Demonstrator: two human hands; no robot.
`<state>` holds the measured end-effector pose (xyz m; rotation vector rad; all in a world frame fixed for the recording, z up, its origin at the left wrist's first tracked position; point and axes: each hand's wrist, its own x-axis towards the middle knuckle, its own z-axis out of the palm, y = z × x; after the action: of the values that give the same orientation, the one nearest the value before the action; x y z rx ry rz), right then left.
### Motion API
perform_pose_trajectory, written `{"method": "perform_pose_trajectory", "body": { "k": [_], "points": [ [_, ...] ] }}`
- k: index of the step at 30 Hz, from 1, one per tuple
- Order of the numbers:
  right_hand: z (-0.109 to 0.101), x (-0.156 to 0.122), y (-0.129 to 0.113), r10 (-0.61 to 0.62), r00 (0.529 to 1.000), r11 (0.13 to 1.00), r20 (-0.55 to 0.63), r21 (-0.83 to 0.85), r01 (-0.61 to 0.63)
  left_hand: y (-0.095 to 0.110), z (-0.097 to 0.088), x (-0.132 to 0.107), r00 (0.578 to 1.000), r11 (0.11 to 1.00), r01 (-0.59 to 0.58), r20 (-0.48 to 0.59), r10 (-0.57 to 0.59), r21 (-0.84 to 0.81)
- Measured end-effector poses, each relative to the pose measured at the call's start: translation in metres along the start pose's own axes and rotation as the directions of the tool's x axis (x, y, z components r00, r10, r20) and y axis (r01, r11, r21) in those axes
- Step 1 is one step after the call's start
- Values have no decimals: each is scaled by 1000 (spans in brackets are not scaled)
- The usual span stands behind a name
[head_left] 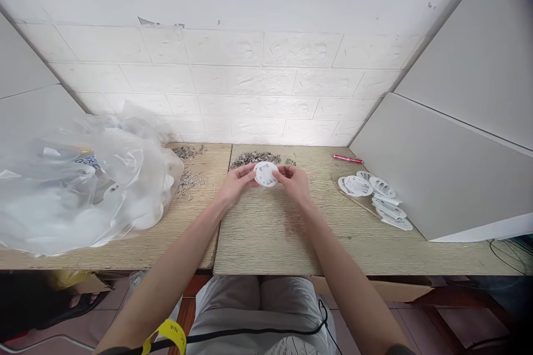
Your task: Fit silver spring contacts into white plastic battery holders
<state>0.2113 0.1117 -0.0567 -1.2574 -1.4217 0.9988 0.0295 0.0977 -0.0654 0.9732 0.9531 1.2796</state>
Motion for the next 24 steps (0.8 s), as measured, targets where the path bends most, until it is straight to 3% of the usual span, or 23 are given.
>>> {"method": "perform_pose_trajectory", "body": {
  "k": [5,14,24],
  "points": [
    [10,-2,9,-138,990,984,-38,-122,132,0,4,-1,996,996,43,79,-37,-78],
    [17,-6,12,-152,986,981,-67,-136,141,0,7,-3,994,991,95,67,-89,-95],
    [9,-6,4,-108,994,978,-17,177,110,-3,4,2,995,989,95,14,-94,-114]
  ]
}}
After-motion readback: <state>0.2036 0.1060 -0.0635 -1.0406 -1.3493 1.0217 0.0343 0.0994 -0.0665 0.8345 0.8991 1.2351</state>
